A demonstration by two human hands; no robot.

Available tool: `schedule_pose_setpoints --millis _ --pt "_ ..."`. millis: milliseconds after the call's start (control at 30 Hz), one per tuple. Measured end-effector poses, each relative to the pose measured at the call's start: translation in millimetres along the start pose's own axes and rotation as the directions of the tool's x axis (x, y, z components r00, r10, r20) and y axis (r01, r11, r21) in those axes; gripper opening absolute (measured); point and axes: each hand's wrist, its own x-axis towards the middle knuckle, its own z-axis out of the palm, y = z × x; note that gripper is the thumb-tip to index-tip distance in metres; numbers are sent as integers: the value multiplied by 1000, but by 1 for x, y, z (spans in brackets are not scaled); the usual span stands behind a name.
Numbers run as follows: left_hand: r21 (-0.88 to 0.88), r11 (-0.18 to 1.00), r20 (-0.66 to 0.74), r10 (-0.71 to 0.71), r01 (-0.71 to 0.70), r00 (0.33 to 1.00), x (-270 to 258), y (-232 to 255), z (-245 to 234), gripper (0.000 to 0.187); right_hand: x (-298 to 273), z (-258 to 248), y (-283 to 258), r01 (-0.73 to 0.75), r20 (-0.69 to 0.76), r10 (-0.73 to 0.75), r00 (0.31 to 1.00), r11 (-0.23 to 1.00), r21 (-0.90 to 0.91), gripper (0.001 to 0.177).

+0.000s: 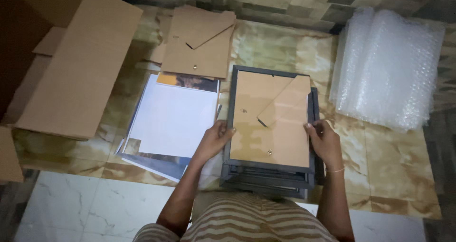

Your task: The person assembles picture frames by inserting backing boards into frames, wraps a stack of completed frames in bubble wrap, and places the bundle into a cardboard box.

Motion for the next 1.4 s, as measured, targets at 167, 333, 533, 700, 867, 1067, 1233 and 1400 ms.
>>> schedule_pose_setpoints --millis 167,333,533,700,867,1067,1233,1400 --pt "18 998 -34 62 -61 997 -6 8 3 44 -6 1 -6 36 -19 -38 999 997 -74 47" --pt "99 988 -47 122 -117 991 -5 8 5 31 -8 9 1 132 -84 -145 986 981 -142 37" --pt "178 982 -91 74 -57 993 -18 36 -1 49 -5 12 1 163 -124 -176 976 981 -109 40" --pt "101 994 -87 56 -47 995 -32 65 -6 46 40 -2 49 227 -608 -174 775 974 12 63" --pt "29 997 -126 75 -72 989 -21 29 -1 48 108 -12 133 40 -732 310 607 908 417 47" --pt "38 994 -150 105 -100 983 -17 19 3 56 126 -17 143 35 -455 597 661 581 813 42" --pt "37 992 -157 128 -124 979 -14 19 8 58 131 -29 118 336 -415 614 671 247 909 46" --pt "-8 990 -221 136 -141 966 -12 15 12 69 144 -37 100 468 -314 720 619 -18 884 26"
